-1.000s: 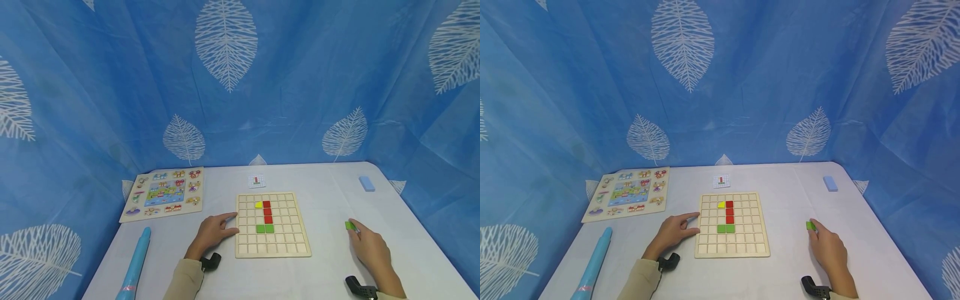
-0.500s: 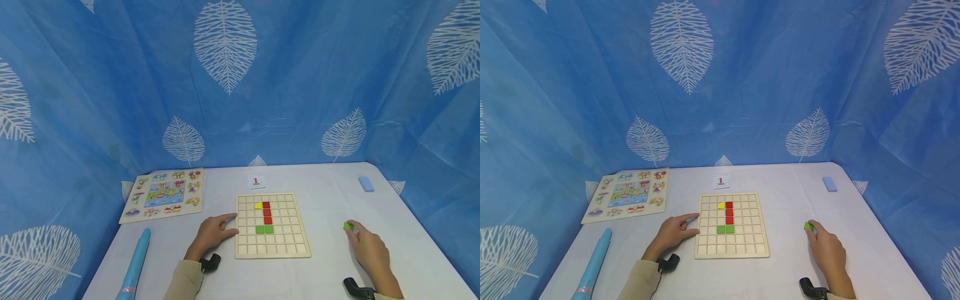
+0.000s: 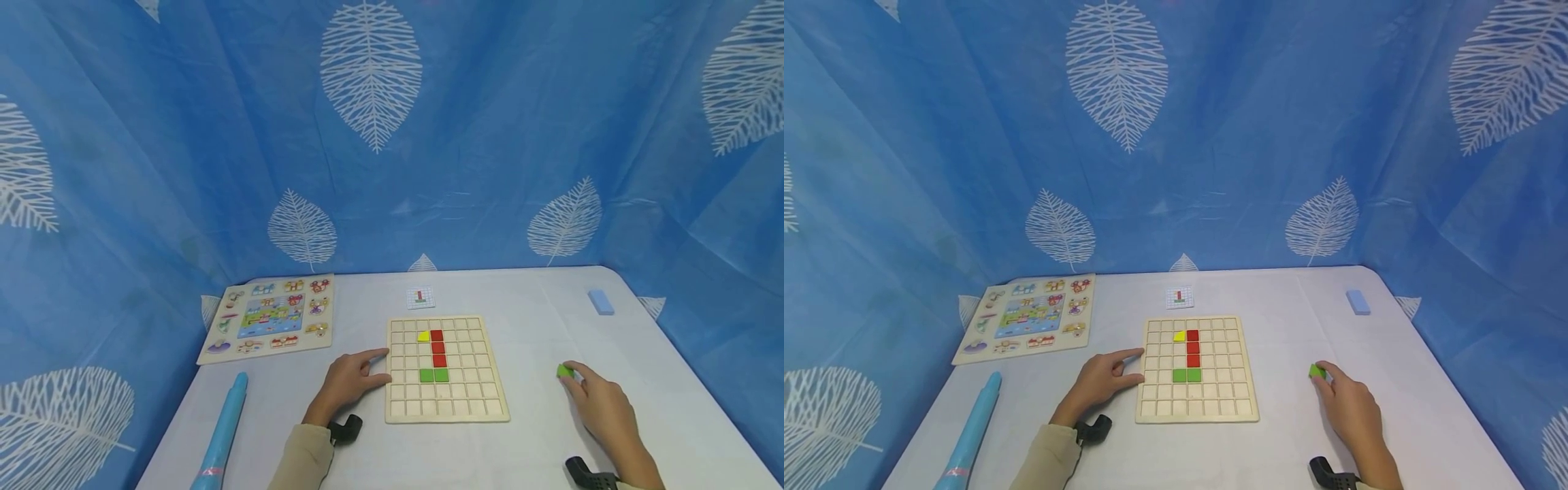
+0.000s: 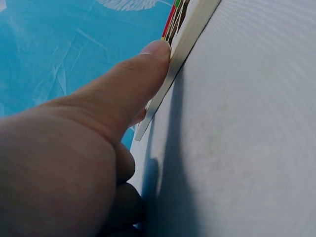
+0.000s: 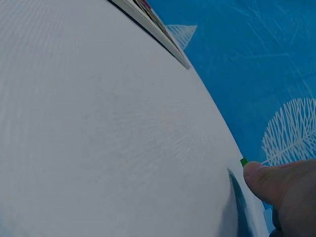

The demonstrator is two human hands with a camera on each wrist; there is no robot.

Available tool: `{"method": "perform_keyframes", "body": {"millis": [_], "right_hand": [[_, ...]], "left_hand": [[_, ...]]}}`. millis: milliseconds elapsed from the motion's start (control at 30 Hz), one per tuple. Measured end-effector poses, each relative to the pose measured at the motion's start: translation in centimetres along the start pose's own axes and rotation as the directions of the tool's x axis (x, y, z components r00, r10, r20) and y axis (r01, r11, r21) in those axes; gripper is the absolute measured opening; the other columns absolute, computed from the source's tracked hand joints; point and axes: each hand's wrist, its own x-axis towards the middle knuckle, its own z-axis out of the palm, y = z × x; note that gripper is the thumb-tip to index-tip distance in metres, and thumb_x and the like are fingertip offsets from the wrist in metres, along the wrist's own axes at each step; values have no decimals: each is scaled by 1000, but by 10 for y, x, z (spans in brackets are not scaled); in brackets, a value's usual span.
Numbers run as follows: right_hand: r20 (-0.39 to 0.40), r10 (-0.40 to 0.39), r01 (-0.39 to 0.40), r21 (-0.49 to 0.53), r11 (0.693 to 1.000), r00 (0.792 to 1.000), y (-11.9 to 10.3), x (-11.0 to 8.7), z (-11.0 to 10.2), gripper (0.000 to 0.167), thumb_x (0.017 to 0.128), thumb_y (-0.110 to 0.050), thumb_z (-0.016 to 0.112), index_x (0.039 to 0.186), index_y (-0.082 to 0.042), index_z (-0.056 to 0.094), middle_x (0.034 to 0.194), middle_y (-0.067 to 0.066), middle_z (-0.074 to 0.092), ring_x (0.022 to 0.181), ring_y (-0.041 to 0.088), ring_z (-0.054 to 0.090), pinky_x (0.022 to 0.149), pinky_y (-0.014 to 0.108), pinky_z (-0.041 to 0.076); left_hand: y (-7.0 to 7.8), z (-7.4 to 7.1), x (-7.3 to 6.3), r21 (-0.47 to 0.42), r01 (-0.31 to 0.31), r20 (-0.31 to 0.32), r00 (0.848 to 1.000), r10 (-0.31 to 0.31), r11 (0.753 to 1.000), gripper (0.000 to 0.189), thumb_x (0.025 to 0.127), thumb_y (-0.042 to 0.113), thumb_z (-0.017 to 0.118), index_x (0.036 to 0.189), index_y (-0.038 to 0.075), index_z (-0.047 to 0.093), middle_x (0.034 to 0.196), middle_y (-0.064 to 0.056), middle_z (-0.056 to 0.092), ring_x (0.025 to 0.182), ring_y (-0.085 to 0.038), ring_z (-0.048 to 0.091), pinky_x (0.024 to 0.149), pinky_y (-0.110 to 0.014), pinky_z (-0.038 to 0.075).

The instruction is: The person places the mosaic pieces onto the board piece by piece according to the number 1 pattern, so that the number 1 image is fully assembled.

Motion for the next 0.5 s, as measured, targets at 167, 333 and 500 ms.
{"method": "perform_keyframes", "body": {"millis": [167,333,500], "right_hand": [[-13,-43,43,8,999,999,-8,6,-6,32,101,-18,66,129,-1,64,53,-4,38,48,15,33,44,30,27],[11,-45,45,9,999,999,-18,10,-10,33,101,-18,65,130,-2,63,55,-3,39,49,15,33,46,30,28],[35,-53,53,6,999,998,-28,13,-9,34,101,-18,66,131,-3,63,55,-3,38,49,15,33,46,30,27]], "left_hand": [[1,0,0,7,3,-3,1000,-3,1000,58,86,49,80,137,24,68,57,10,37,51,-6,31,50,-24,27],[1,1,2,9,11,-3,1000,-11,1000,58,86,49,80,137,25,68,57,10,38,52,-6,32,50,-25,27],[1,2,0,14,9,-4,1000,-9,1000,58,85,49,80,136,25,68,58,10,38,52,-6,32,51,-25,27]]}}
